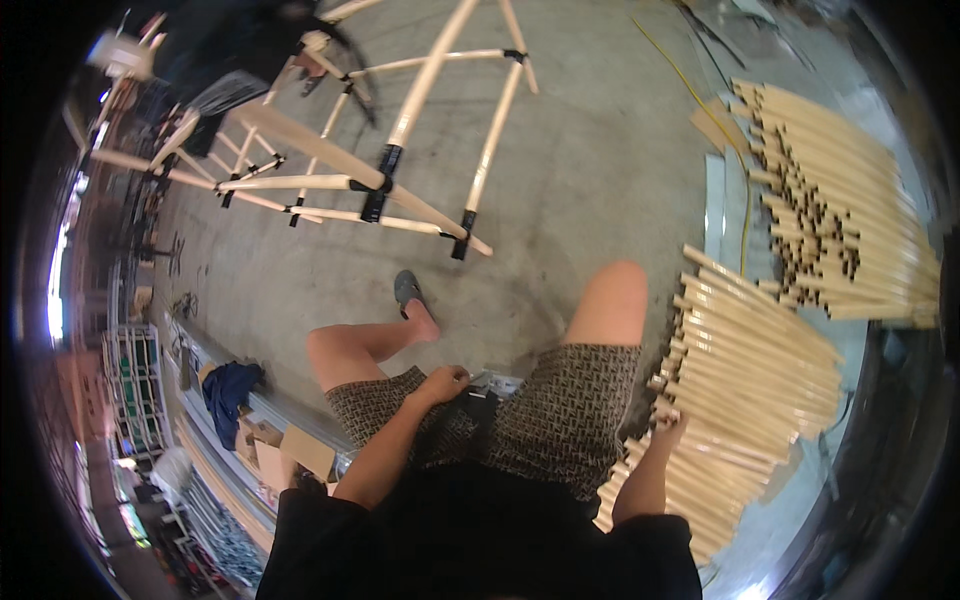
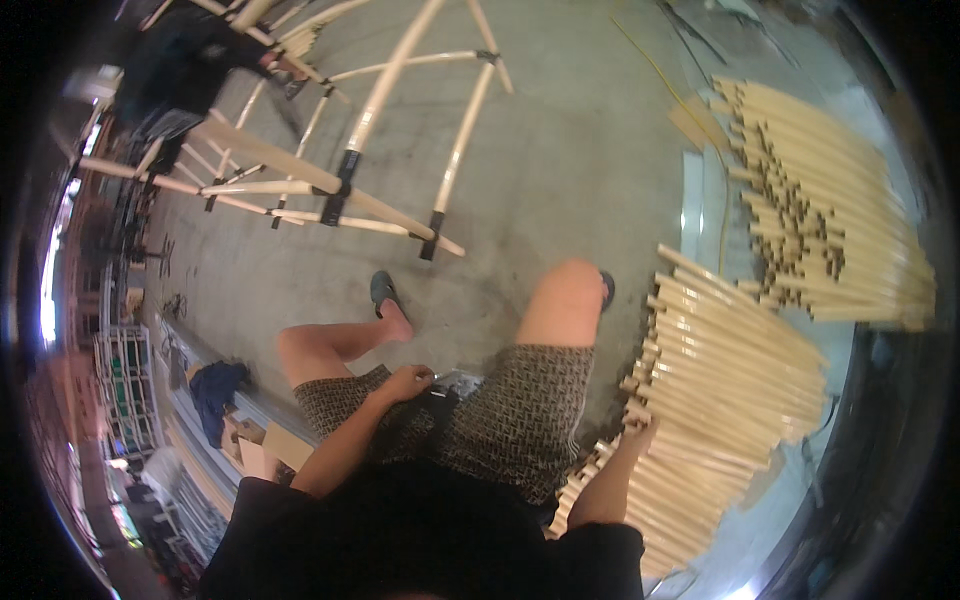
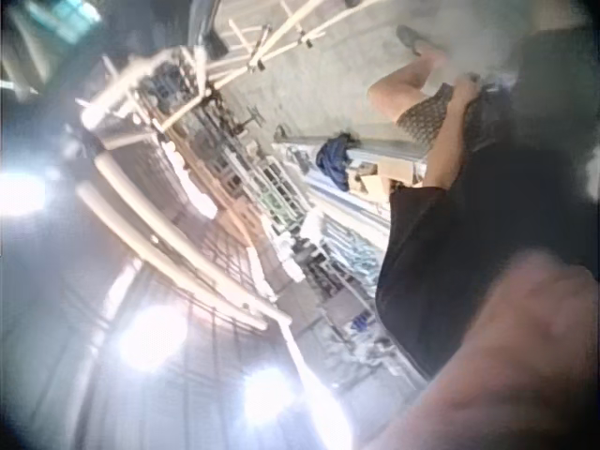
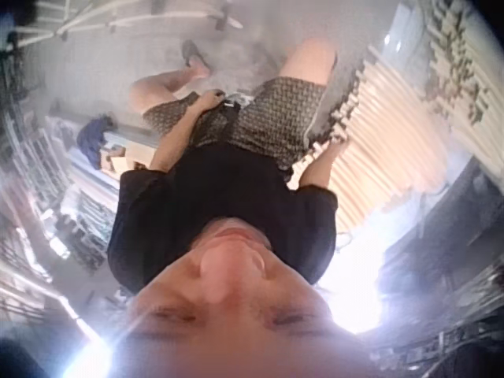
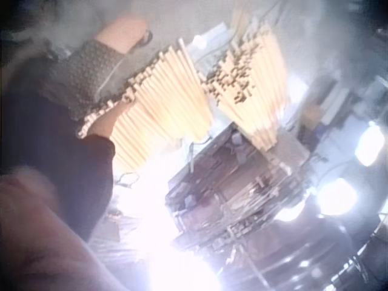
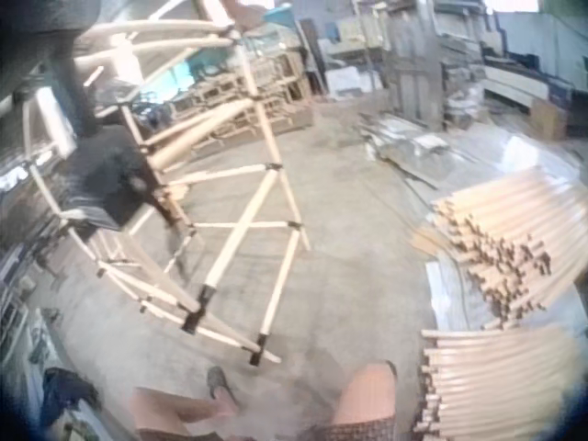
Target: The person assembles a modular pipe frame by sliding connectors onto metal pipes and securing them using a power drill.
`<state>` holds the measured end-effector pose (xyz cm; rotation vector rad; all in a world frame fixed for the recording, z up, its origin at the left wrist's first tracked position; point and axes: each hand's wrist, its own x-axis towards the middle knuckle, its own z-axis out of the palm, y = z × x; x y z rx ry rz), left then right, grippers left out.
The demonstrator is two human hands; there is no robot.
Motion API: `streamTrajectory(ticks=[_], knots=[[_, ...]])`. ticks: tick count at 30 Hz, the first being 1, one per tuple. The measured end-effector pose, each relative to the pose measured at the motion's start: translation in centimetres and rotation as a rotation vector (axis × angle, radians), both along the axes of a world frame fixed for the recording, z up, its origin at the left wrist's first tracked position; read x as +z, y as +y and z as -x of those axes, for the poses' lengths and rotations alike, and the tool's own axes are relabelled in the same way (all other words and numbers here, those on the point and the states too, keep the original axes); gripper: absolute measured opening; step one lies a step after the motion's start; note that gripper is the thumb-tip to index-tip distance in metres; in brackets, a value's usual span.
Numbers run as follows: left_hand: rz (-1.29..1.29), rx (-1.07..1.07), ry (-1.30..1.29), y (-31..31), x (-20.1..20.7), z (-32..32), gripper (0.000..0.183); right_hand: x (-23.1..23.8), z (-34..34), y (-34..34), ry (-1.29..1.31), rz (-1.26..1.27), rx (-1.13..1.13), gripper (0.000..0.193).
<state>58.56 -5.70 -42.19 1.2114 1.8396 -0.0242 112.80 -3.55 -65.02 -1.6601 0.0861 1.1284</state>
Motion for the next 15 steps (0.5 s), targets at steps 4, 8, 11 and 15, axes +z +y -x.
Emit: streamTrajectory(ticks=[4,8,11,15], knots=[[-0.039,-0.003,-0.018,-0.2,-1.4,-0.1,0.031,7.3,-1.3,-0.4,0.189,0.075,-0.141,0.035],[-0.023,-0.046,0.002,0.6,-2.4,-1.3,0.031,17.4,0.1,1.1,0.168,-0.027,-0.276,0.031],[-0.032,-0.126,0.029,1.4,-3.5,-1.7,0.032,20.3,0.2,1.7,0.123,-0.095,-0.251,0.028],[-0.109,-0.132,-0.081,2.4,-5.0,-2.7,0.031,26.0,0.9,3.5,0.168,-0.234,-0.119,0.024]])
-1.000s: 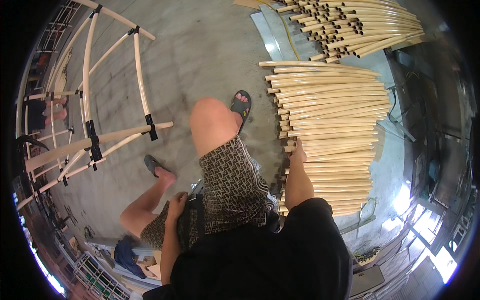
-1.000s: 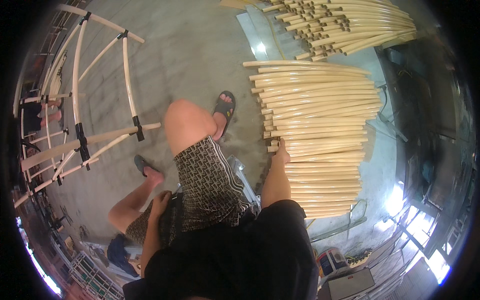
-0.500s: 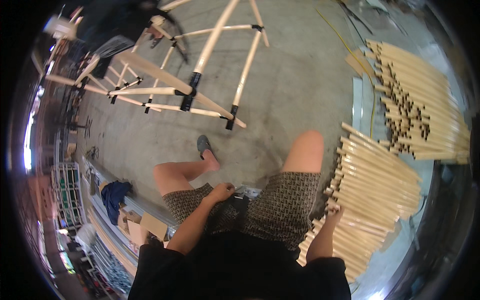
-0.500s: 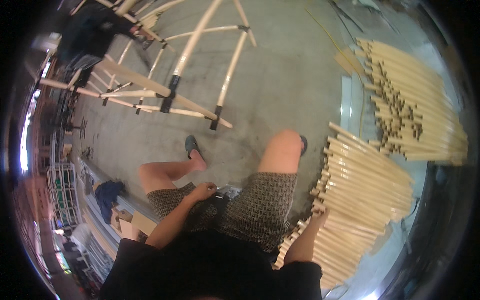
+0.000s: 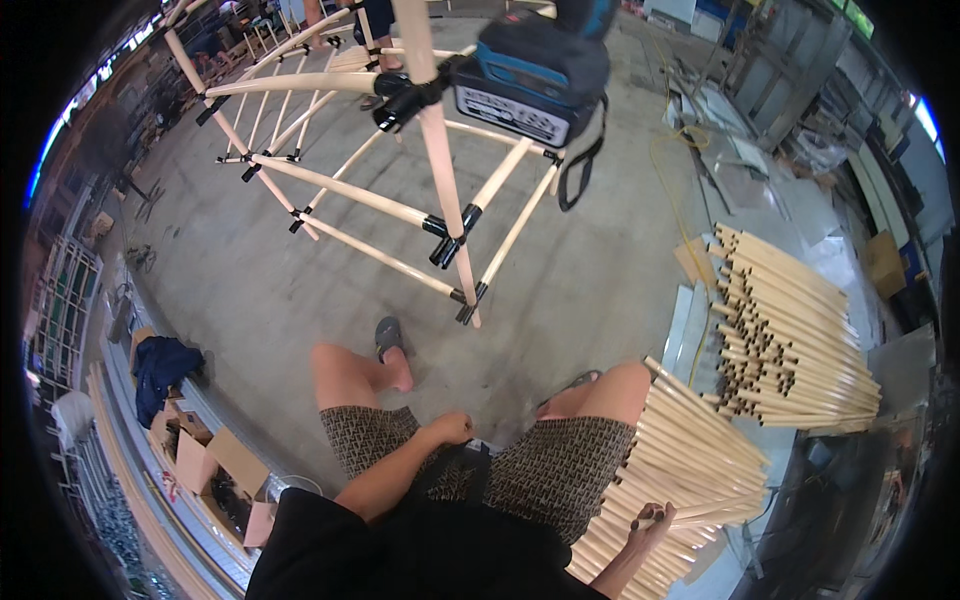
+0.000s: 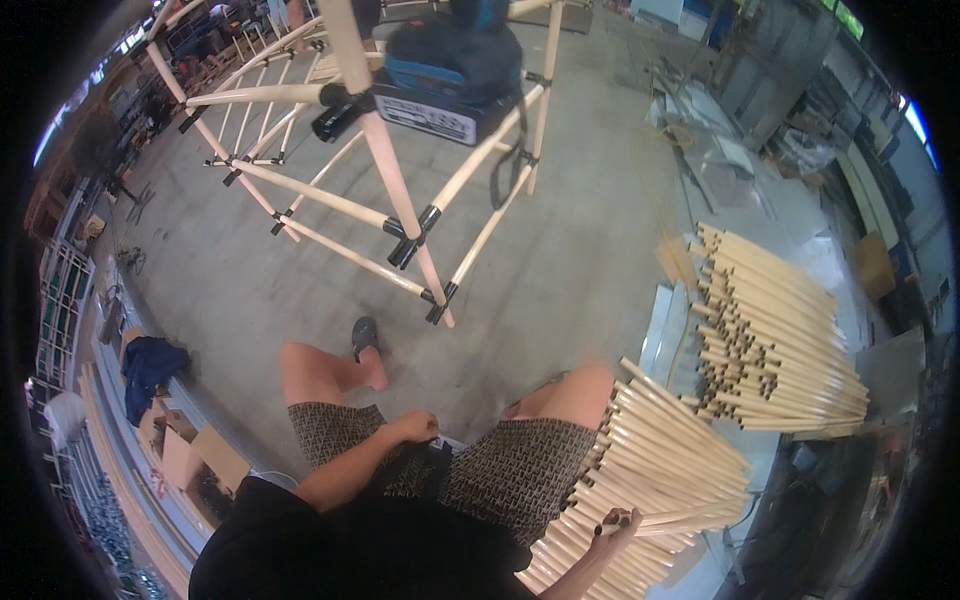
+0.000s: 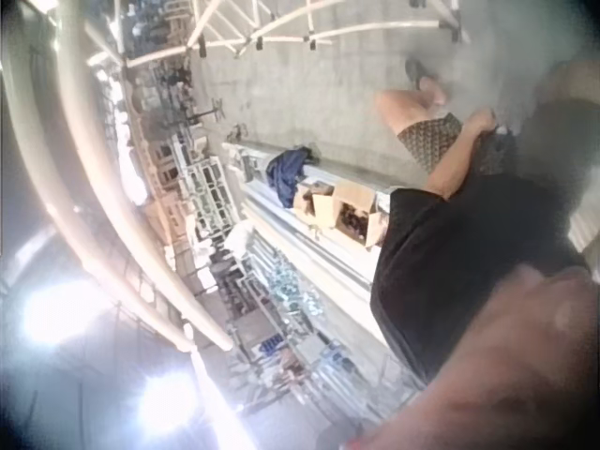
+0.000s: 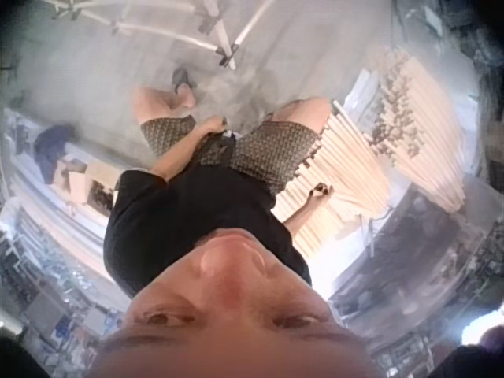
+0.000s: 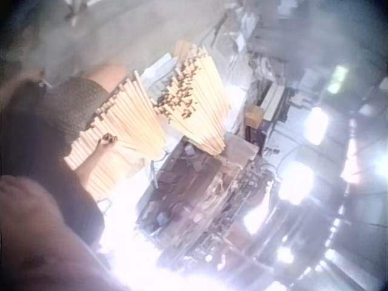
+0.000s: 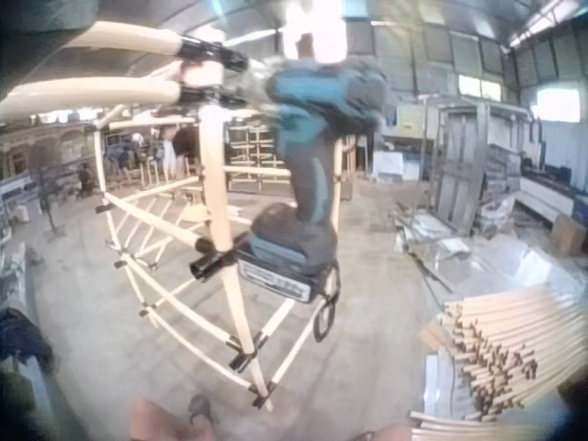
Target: The person assembles a modular pipe frame by sliding connectors onto metal pipes and securing them using a power drill.
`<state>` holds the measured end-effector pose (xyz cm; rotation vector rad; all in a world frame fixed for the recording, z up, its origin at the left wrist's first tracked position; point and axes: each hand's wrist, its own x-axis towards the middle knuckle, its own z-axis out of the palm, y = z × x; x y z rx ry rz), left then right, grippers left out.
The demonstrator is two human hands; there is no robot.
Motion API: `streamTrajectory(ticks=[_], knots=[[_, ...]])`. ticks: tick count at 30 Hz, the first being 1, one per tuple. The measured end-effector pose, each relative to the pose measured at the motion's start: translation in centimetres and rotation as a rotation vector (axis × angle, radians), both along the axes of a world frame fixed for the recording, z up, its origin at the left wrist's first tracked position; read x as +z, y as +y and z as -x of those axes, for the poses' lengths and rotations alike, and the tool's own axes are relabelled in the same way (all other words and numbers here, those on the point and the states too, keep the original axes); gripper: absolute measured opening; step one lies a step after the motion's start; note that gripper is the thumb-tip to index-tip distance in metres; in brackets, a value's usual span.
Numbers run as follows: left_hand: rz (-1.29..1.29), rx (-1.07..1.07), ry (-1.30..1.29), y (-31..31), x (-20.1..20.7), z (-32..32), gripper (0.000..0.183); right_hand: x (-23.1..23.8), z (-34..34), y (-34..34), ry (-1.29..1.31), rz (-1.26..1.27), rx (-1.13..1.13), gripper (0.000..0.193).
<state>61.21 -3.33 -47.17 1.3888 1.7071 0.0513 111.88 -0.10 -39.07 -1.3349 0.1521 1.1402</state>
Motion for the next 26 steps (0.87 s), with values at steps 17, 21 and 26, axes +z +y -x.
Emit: streamTrajectory(ticks=[17,21,26], knots=[[-0.286,0.143,-1.408,12.8,20.2,-15.4,0.056,19.5,2.7,-2.1,-0.414,-0.038,1.369,0.046],[-0.078,0.478,-1.863,10.6,23.2,-15.4,0.053,16.6,1.0,-4.7,-0.472,-0.136,1.692,0.046],[-0.157,0.581,-1.918,8.0,22.3,-14.3,0.073,19.9,4.8,-0.8,-0.318,0.074,1.805,0.064]])
